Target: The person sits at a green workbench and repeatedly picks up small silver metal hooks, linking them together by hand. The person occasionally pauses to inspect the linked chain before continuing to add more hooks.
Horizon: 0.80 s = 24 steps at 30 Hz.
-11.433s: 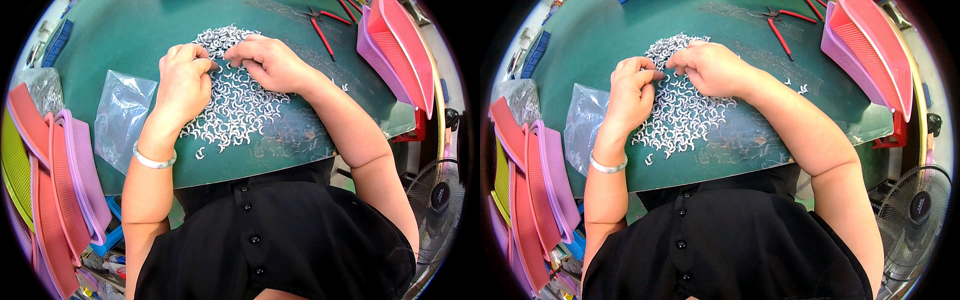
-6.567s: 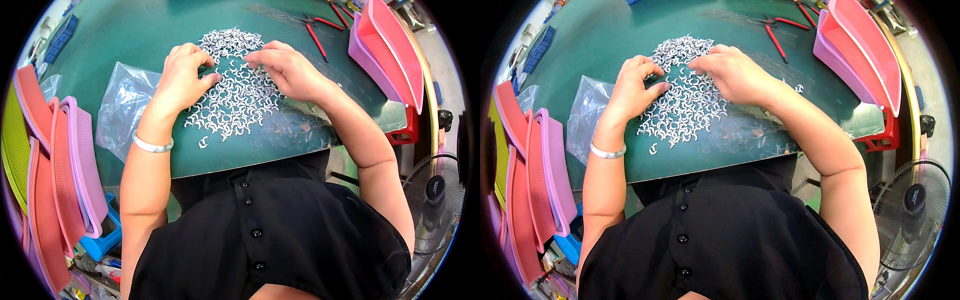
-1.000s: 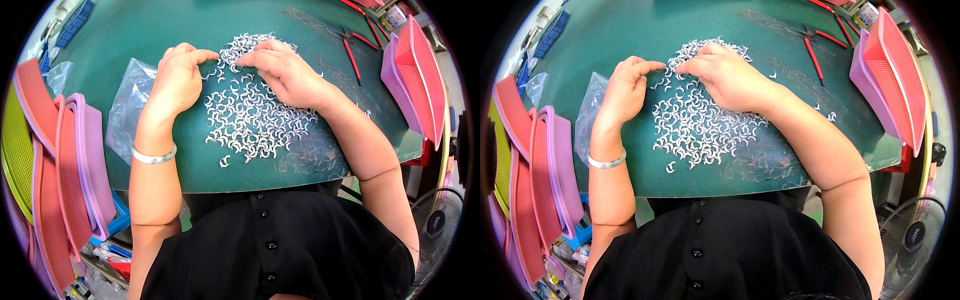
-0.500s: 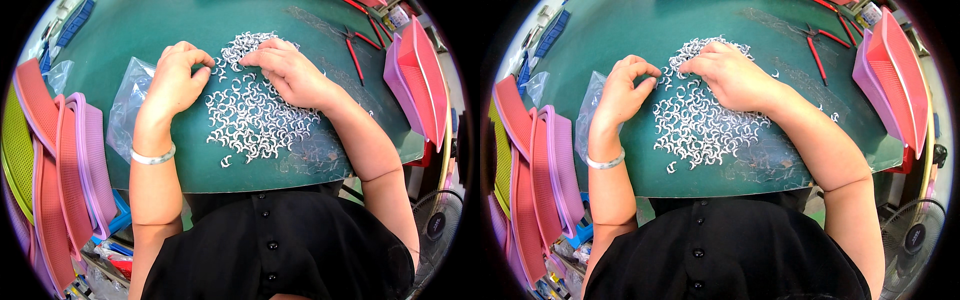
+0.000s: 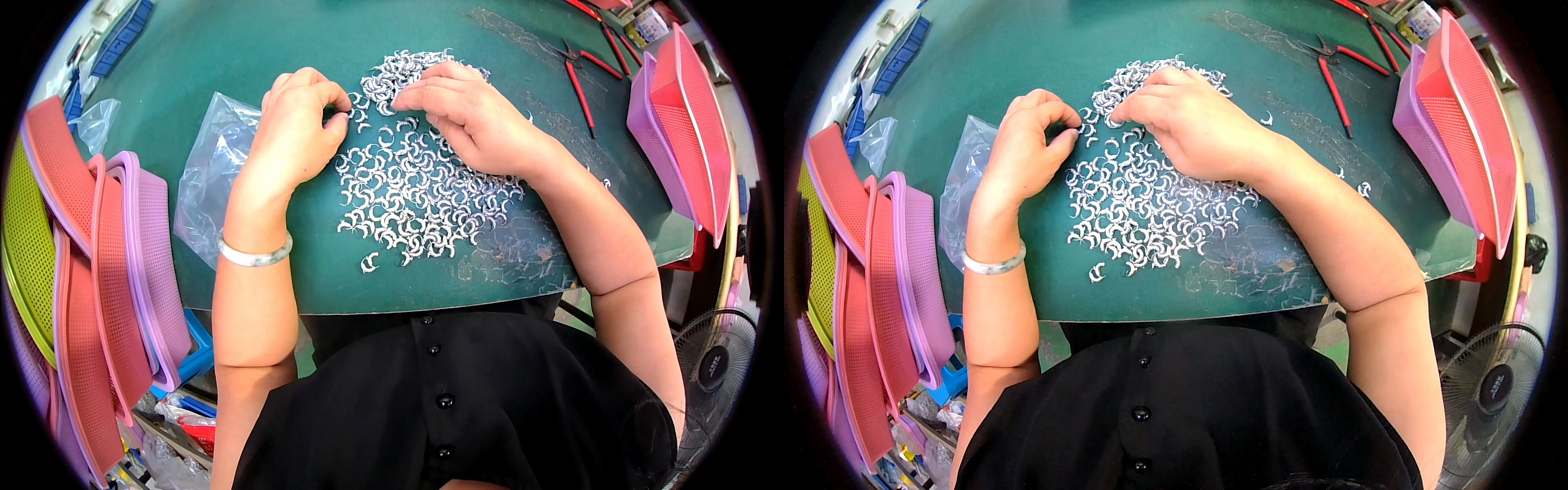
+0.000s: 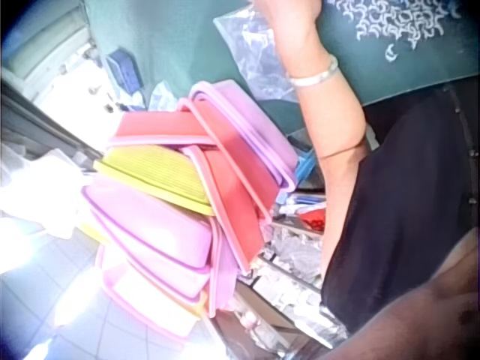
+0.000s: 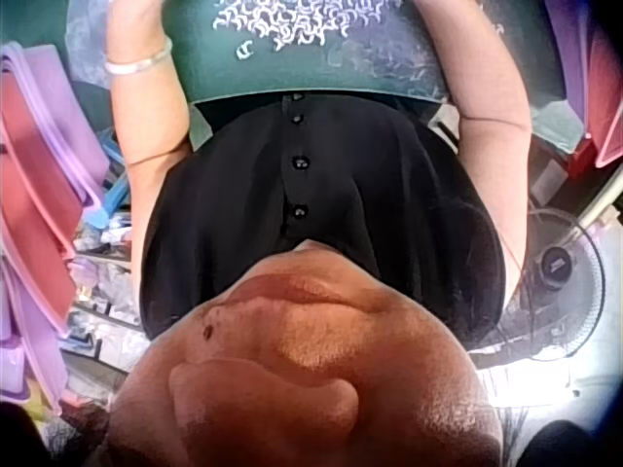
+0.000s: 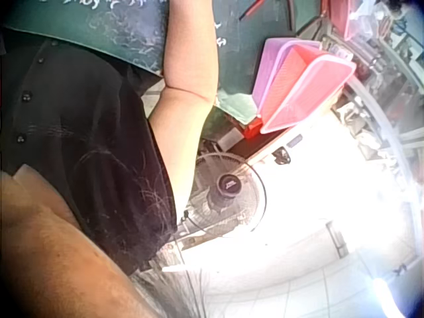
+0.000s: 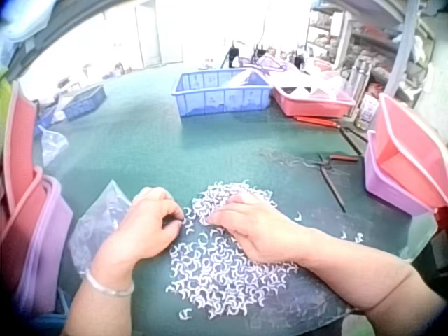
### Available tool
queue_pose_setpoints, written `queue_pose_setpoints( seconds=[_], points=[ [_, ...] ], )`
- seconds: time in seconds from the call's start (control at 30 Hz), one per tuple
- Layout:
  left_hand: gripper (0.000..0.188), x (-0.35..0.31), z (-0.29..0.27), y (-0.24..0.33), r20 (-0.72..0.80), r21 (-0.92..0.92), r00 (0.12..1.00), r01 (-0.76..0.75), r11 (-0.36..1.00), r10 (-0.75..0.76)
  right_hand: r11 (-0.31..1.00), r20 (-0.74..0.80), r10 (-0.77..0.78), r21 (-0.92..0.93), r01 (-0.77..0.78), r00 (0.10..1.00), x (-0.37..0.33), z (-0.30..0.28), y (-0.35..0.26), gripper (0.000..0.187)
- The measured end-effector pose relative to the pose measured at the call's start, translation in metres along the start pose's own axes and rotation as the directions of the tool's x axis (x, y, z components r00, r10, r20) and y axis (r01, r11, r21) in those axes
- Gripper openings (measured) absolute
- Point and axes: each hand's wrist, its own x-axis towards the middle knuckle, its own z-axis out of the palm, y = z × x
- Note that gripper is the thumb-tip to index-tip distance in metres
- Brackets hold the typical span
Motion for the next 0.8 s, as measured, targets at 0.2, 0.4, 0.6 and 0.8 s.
queue_pose_setpoints(
  seconds=[0.2, 0.4, 0.6, 0.8],
  points=[
    [0.014, 0.0, 0.001, -0.004, -0.077, -0.011, 0.997, 0.001, 1.0, -0.002, 1.0, 0.002, -0.003, 0.019, 0.003, 1.0, 0.001, -0.001, 0.0, 0.033],
    [0.013, 0.0, -0.003, 0.002, 0.005, -0.006, 1.0, 0.007, 1.0, -0.007, 1.0, -0.009, -0.017, 0.025, 0.017, 1.0, 0.0, 0.0, 0.002, 0.033],
    [0.008, 0.001, 0.003, -0.006, -0.014, -0.035, 1.0, -0.005, 0.999, 0.004, 0.999, -0.006, -0.017, 0.042, 0.017, 1.0, 0.0, 0.001, 0.002, 0.032],
    [0.006, 0.002, 0.007, -0.009, -0.014, -0.047, 1.0, 0.018, 0.999, -0.019, 0.998, -0.006, -0.021, 0.053, 0.021, 1.0, 0.001, 0.0, 0.001, 0.032]
  ],
)
